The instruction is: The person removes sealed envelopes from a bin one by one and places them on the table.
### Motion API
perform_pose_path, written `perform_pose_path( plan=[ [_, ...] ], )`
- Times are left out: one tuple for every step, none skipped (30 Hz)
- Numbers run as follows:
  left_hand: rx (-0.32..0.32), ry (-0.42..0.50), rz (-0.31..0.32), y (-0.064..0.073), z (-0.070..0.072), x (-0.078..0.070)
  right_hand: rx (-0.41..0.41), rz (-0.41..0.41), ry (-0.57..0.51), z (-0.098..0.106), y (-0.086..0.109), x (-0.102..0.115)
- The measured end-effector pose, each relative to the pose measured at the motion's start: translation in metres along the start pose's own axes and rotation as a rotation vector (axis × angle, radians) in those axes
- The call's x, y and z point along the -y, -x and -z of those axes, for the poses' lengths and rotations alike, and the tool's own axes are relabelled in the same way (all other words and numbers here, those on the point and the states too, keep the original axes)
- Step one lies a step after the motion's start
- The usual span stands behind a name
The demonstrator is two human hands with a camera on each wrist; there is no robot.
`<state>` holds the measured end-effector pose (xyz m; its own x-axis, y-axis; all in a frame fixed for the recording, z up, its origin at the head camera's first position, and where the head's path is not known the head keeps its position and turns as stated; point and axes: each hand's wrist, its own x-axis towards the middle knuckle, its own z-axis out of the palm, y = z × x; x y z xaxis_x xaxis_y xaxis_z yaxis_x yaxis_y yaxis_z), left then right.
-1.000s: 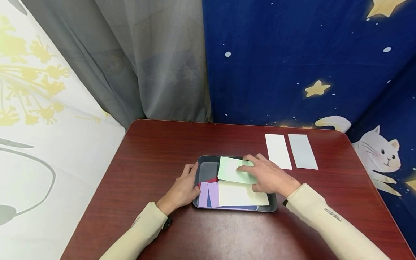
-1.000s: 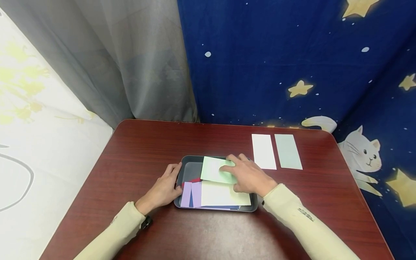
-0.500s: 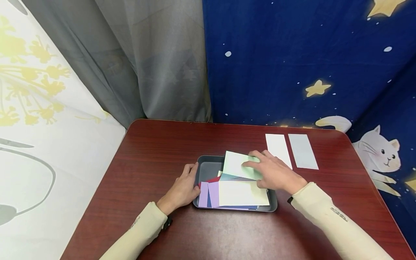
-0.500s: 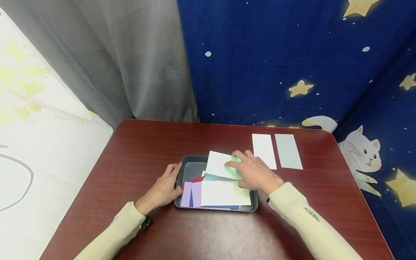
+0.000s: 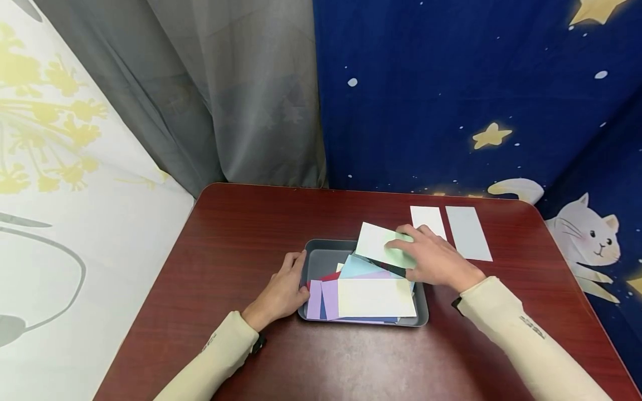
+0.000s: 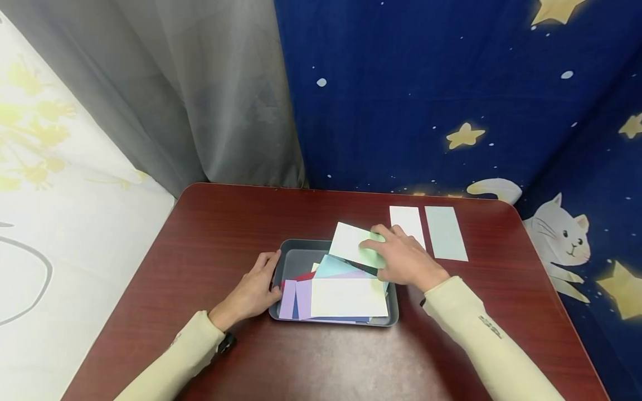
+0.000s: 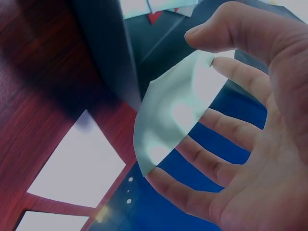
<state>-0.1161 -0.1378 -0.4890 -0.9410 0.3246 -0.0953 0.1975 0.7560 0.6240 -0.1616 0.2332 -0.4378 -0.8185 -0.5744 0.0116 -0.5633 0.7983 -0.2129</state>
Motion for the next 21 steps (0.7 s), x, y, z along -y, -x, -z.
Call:
perform_pose_path(
  plan=[
    [-0.002, 0.002, -0.004, 0.000, 0.000, 0.000, 0.004, -0.011, 0.001, 0.000, 0.000, -0.002],
    [-0.002, 0.000, -0.002, 0.000, 0.000, 0.000, 0.005, -0.018, 0.001, 0.000, 0.001, -0.004],
    [-0.004, -0.002, -0.002, 0.000, 0.000, 0.000, 0.006, -0.023, 0.003, 0.000, 0.001, -0.006],
    [-0.006, -0.004, -0.002, 0.000, 0.000, 0.000, 0.006, -0.028, 0.003, 0.000, 0.002, -0.008],
    [-0.006, -0.003, 0.000, 0.000, 0.000, 0.000, 0.005, -0.032, 0.004, 0.000, 0.002, -0.010],
    [-0.006, 0.000, 0.001, 0.000, 0.000, -0.001, 0.005, -0.037, 0.001, 0.000, 0.003, -0.013],
    [-0.007, 0.000, 0.001, 0.000, 0.000, -0.001, 0.006, -0.043, -0.001, 0.000, 0.003, -0.015],
    [-0.006, 0.002, 0.004, 0.000, 0.000, -0.001, 0.007, -0.047, -0.003, 0.001, 0.004, -0.017],
    [-0.004, 0.003, 0.005, 0.000, 0.000, -0.001, 0.007, -0.053, -0.006, 0.001, 0.004, -0.018],
    [-0.003, 0.002, 0.007, 0.000, 0.000, -0.001, 0.009, -0.059, -0.010, 0.001, 0.005, -0.020],
    [-0.002, 0.002, 0.008, 0.000, 0.000, -0.001, 0.010, -0.066, -0.014, 0.002, 0.006, -0.021],
    [-0.002, 0.003, 0.006, 0.000, 0.000, -0.002, 0.011, -0.074, -0.018, 0.002, 0.006, -0.023],
    [-0.002, 0.002, 0.007, 0.000, 0.000, -0.002, 0.012, -0.082, -0.020, 0.003, 0.007, -0.024],
    [-0.001, 0.002, 0.008, 0.000, 0.000, -0.002, 0.013, -0.089, -0.022, 0.003, 0.008, -0.026],
    [-0.001, 0.002, 0.008, 0.000, 0.000, -0.002, 0.014, -0.097, -0.024, 0.004, 0.008, -0.028],
    [-0.002, 0.002, 0.008, 0.000, 0.000, -0.002, 0.016, -0.106, -0.027, 0.004, 0.009, -0.029],
    [-0.002, 0.005, 0.009, 0.000, 0.000, -0.002, 0.017, -0.115, -0.030, 0.005, 0.009, -0.030],
    [-0.002, 0.006, 0.008, 0.000, 0.000, -0.002, 0.020, -0.125, -0.031, 0.005, 0.009, -0.032],
    [-0.002, 0.006, 0.007, -0.001, -0.001, -0.001, 0.022, -0.133, -0.031, 0.005, 0.010, -0.034],
    [-0.002, 0.005, 0.007, -0.001, -0.001, -0.001, 0.023, -0.141, -0.033, 0.005, 0.010, -0.035],
    [-0.004, 0.004, 0.003, -0.001, -0.001, -0.001, 0.024, -0.149, -0.035, 0.005, 0.011, -0.037]
  ],
)
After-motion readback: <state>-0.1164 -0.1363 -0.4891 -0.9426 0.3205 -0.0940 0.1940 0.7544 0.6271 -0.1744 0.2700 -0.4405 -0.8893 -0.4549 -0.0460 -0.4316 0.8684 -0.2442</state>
